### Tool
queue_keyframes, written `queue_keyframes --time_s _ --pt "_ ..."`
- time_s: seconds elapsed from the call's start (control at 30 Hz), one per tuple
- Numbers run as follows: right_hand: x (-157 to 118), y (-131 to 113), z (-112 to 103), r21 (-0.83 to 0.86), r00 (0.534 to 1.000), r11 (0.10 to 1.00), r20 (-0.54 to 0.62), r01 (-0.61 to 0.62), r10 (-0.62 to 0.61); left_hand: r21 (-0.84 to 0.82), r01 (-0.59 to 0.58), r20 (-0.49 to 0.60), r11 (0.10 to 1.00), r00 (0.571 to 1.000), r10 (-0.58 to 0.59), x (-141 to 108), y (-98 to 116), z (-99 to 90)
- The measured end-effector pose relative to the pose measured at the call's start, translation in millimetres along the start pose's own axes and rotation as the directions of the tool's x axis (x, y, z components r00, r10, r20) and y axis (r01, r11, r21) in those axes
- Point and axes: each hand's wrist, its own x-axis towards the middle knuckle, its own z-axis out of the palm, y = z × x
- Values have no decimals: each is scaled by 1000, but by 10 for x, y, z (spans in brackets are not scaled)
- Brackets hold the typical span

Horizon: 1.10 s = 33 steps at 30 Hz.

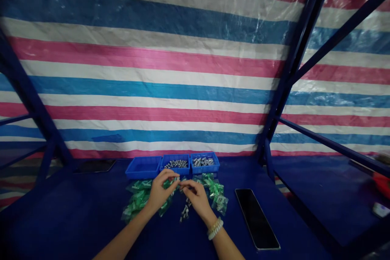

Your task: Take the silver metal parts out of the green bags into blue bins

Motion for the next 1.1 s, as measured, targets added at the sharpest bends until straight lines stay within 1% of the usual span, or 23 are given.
queue_keyframes --time_s 0.07,0.13,0.17,0.2,0.27,0.3,0.33,0.37,0.4,0.43,0.47,0.5,0.6,0.7,0.8,0.83,0.87,0.9,0.93,0.97,1.0,1.03,1.1 --pt "26 24 -46 21 996 1000 -87 -21 22 99 -35 1 995 999 35 239 -83 -48" --pt "50 40 -95 41 984 998 -173 -37 44 206 -37 44 978 999 29 435 -192 -80" --pt "59 45 -118 52 976 998 -211 -40 50 225 -38 68 974 997 23 491 -243 -86" --pt "66 48 -140 61 968 997 -246 -40 53 238 -40 96 970 995 18 511 -284 -85" --pt "74 50 -177 69 951 997 -304 -29 49 231 -64 184 971 983 21 443 -329 -61" --pt "76 48 -190 67 945 998 -326 -20 41 225 -92 262 970 965 31 368 -331 -41" --pt "76 46 -199 62 939 998 -343 -11 32 219 -126 352 968 935 41 280 -323 -17" --pt "74 43 -204 54 935 999 -354 -3 21 219 -170 462 961 886 51 189 -309 9" --pt "72 40 -205 45 934 999 -358 5 11 230 -203 541 952 839 48 104 -292 38" --pt "69 37 -203 35 934 999 -358 12 1 245 -229 597 942 801 39 34 -276 67" --pt "66 35 -197 25 935 1000 -355 16 -6 260 -248 633 933 774 30 -18 -264 95" --pt "63 32 -191 17 937 1000 -348 19 -12 271 -257 646 927 763 23 -51 -255 123" --pt "58 32 -175 -1 945 1000 -325 17 -17 261 -253 658 932 752 20 -70 -258 184" --pt "59 38 -173 -16 947 1000 -321 17 -21 242 -225 650 944 759 14 -52 -274 190" --pt "58 30 -166 -42 948 999 -316 21 -34 238 -201 622 950 783 9 -52 -273 119" --pt "55 19 -157 -60 950 998 -310 22 -40 237 -182 599 955 801 4 -56 -266 81" --pt "49 5 -144 -89 953 996 -299 27 -53 224 -138 561 965 827 -12 -62 -256 39" --pt "41 -14 -127 -125 958 991 -278 40 -74 190 -65 512 980 858 -42 -70 -243 -5" --pt "31 -36 -106 -165 965 984 -242 64 -103 126 34 457 991 885 -88 -80 -229 -48" --pt "19 -61 -82 -200 972 975 -192 98 -137 34 146 406 989 902 -147 -92 -214 -86" --pt "6 -88 -56 -227 977 964 -129 138 -170 -77 256 368 964 906 -211 -108 -199 -119" --pt "-8 -114 -32 -244 977 953 -65 180 -201 -184 344 347 921 899 -266 -127 -182 -144" --pt "-34 -162 9 -252 970 936 40 244 -242 -333 442 353 833 877 -325 -170 -147 -169"
